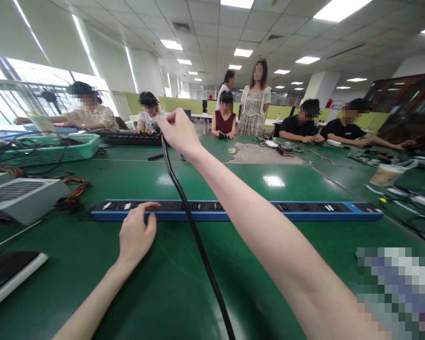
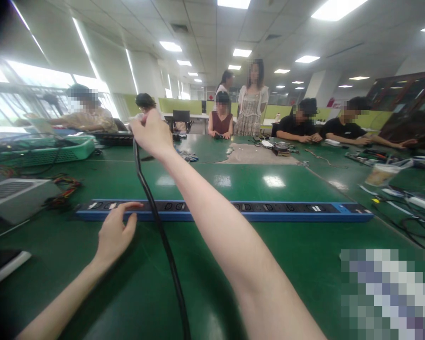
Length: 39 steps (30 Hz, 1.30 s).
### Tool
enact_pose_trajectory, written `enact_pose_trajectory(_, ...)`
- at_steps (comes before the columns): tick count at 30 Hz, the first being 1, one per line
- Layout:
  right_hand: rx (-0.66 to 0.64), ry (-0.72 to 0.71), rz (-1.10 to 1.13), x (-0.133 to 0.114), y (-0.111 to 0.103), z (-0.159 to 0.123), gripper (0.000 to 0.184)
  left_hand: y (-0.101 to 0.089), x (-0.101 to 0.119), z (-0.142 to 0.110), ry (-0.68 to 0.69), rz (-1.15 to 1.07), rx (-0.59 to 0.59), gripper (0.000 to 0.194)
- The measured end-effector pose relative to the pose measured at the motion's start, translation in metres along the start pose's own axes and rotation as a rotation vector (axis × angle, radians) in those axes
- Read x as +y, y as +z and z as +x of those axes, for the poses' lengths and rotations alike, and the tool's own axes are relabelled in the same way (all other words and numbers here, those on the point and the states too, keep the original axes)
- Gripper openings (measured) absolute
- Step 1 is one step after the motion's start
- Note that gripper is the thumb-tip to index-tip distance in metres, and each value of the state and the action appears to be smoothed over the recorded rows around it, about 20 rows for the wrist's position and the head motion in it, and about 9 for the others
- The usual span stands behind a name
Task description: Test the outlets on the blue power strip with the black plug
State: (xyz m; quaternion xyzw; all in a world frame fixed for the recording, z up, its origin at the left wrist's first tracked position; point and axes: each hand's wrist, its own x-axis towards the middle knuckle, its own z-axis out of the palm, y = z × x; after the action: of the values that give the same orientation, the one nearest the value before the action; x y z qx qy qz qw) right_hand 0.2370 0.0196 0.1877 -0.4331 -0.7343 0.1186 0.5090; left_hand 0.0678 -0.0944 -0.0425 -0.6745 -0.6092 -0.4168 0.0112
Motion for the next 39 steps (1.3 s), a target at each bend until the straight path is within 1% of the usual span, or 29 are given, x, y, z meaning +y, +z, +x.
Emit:
enact_pose_trajectory(2,0.029,0.006,0.002,-0.002,0.009,0.015,0.025,0.001,-0.023,0.006,-0.017,0.164,0.078,0.036)
enact_pose_trajectory(3,-0.006,0.008,-0.015,0.001,0.016,0.015,0.026,0.001,-0.033,0.008,-0.023,0.227,0.109,0.039)
enact_pose_trajectory(4,-0.069,0.010,-0.044,0.006,0.025,0.011,0.026,0.001,-0.042,0.009,-0.022,0.276,0.130,0.042)
enact_pose_trajectory(6,-0.285,0.044,-0.135,0.022,0.047,-0.009,0.024,0.003,-0.057,0.010,-0.004,0.339,0.147,0.047)
enact_pose_trajectory(7,-0.372,0.067,-0.178,0.031,0.059,-0.023,0.025,0.005,-0.064,0.009,0.004,0.362,0.149,0.049)
enact_pose_trajectory(8,-0.443,0.094,-0.213,0.040,0.071,-0.037,0.026,0.007,-0.069,0.008,0.007,0.381,0.147,0.051)
enact_pose_trajectory(10,-0.534,0.151,-0.257,0.056,0.094,-0.065,0.025,0.012,-0.077,0.005,0.007,0.410,0.137,0.054)
enact_pose_trajectory(12,-0.579,0.177,-0.271,0.068,0.114,-0.085,0.024,0.017,-0.082,0.003,0.010,0.424,0.124,0.056)
enact_pose_trajectory(14,-0.600,0.175,-0.267,0.076,0.129,-0.095,0.024,0.020,-0.086,0.002,0.018,0.429,0.119,0.058)
enact_pose_trajectory(18,-0.587,0.140,-0.246,0.083,0.150,-0.099,0.024,0.023,-0.089,0.003,0.030,0.431,0.126,0.059)
enact_pose_trajectory(21,-0.571,0.144,-0.239,0.084,0.158,-0.097,0.025,0.022,-0.087,0.002,0.029,0.428,0.133,0.058)
enact_pose_trajectory(25,-0.588,0.174,-0.219,0.080,0.161,-0.096,0.025,0.021,-0.084,0.001,0.021,0.423,0.138,0.056)
enact_pose_trajectory(31,-0.578,0.238,-0.263,0.060,0.158,-0.096,0.029,0.021,-0.083,0.001,0.020,0.409,0.135,0.056)
enact_pose_trajectory(33,-0.592,0.265,-0.275,0.055,0.156,-0.095,0.029,0.021,-0.083,0.001,0.020,0.405,0.135,0.056)
enact_pose_trajectory(36,-0.609,0.284,-0.289,0.051,0.154,-0.094,0.028,0.021,-0.083,0.002,0.020,0.402,0.128,0.057)
enact_pose_trajectory(39,-0.593,0.271,-0.304,0.048,0.155,-0.095,0.029,0.021,-0.082,0.002,0.003,0.398,0.124,0.056)
